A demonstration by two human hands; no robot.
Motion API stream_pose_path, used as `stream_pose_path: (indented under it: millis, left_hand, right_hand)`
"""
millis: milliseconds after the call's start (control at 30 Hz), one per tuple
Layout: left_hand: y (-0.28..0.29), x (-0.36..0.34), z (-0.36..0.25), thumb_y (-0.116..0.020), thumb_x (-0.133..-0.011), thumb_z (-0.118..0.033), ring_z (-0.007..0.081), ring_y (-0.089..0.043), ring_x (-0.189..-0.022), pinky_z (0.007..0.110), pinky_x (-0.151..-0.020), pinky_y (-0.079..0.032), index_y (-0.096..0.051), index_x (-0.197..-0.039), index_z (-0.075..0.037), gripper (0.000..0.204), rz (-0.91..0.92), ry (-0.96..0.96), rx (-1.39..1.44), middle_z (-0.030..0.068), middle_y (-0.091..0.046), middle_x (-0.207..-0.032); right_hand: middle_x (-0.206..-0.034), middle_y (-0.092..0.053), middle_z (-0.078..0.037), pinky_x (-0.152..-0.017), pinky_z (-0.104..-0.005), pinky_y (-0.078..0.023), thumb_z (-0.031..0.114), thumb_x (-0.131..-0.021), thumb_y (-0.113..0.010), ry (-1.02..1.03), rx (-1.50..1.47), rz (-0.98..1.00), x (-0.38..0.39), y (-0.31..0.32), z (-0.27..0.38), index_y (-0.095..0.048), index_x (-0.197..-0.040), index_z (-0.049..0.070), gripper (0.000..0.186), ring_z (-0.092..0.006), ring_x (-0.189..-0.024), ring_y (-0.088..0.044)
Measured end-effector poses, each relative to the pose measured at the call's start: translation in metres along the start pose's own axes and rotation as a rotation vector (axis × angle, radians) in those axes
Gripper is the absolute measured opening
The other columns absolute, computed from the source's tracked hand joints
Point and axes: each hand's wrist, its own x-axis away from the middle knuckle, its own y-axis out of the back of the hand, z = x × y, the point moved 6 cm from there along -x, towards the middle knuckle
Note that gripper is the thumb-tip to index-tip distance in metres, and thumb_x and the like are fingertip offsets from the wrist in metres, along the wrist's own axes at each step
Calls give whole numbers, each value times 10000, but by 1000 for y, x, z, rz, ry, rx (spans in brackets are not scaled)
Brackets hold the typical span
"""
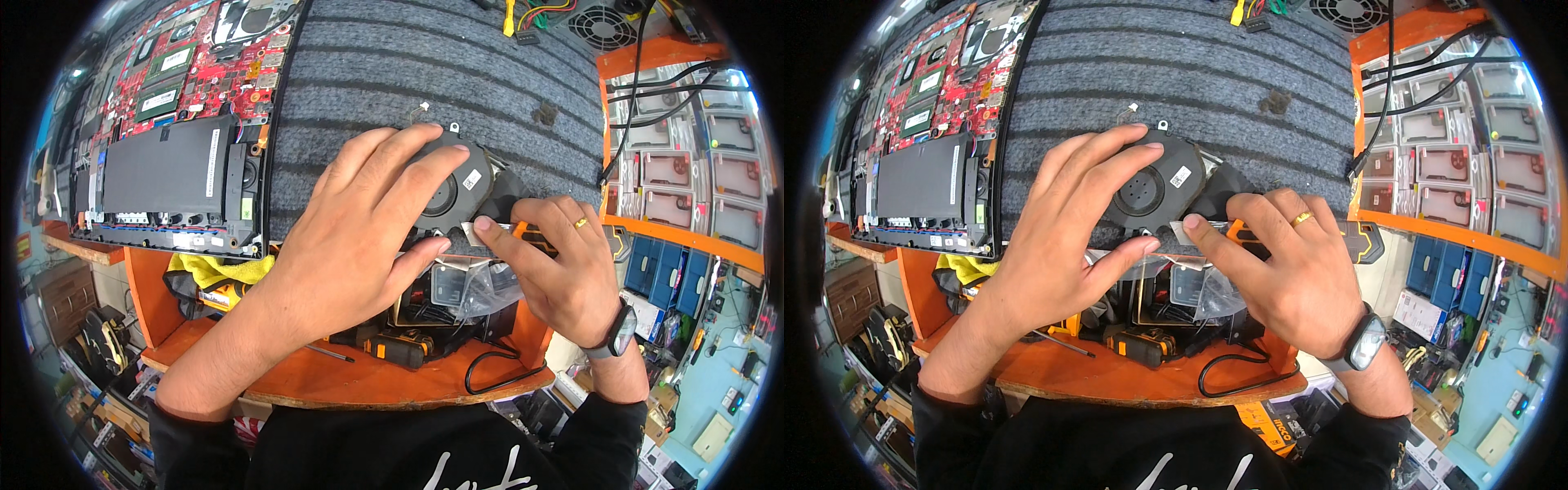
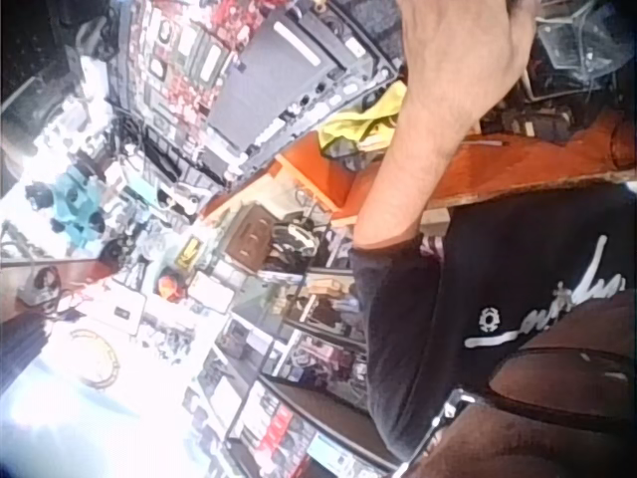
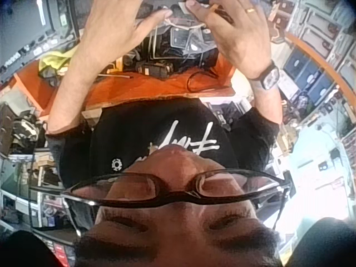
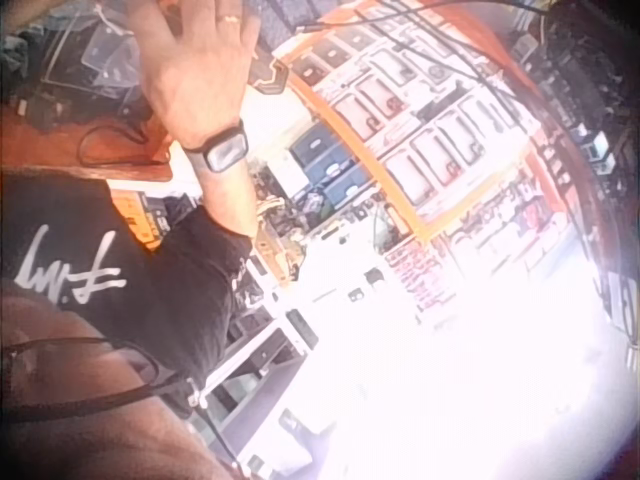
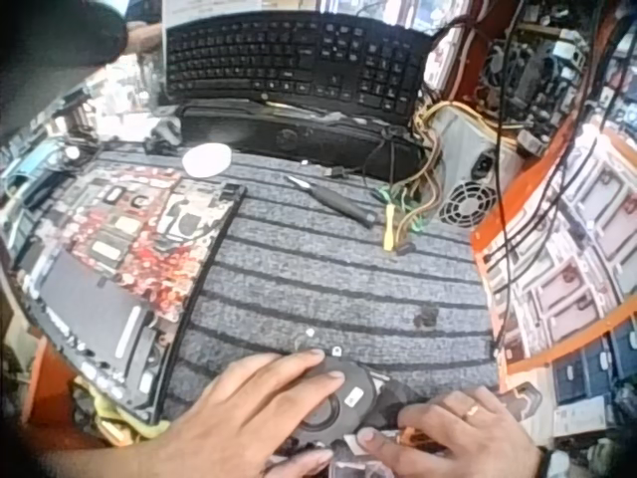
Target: The person holds a laptop fan and uses a utility knife to scrape or clean its connector pins and edges before placing it down next to the disassembled laptop.
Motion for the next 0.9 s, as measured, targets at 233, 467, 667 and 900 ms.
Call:
stream_pose_path:
  millis: [233,467,667,900]
  left_hand:
    - [1,0,0,-844,-824,-162,410,-489,-1381,512,-1166,-402,-552,-1483,-64,727,-2,0,9,164,-524,-1540]
    - [0,2,2,-837,-841,-171,411,-484,-1398,513,-1182,-392,-529,-1495,-55,731,-9,-1,19,169,-516,-1550]
    - [0,2,2,-836,-846,-171,413,-483,-1403,516,-1185,-389,-516,-1499,-47,737,-15,-4,13,171,-513,-1554]
    - [0,2,2,-837,-844,-170,415,-484,-1402,515,-1185,-389,-518,-1499,-48,738,-11,-5,2,174,-514,-1552]
  right_hand:
    - [-1091,-608,-38,-788,-396,-449,48,-734,-726,3,22,7,-1,-1,0,-752,-1293,206,581,-239,-956,-602]
    - [-1080,-612,-33,-769,-386,-450,70,-767,-745,-11,14,-2,-2,-1,0,-761,-1273,211,526,-227,-943,-613]
    - [-1081,-618,-30,-765,-381,-449,83,-769,-760,-4,10,-18,-2,-1,-1,-767,-1260,209,507,-222,-937,-619]
    - [-1078,-618,-25,-765,-382,-447,81,-767,-760,-28,17,-15,-1,0,2,-766,-1259,192,504,-222,-927,-615]
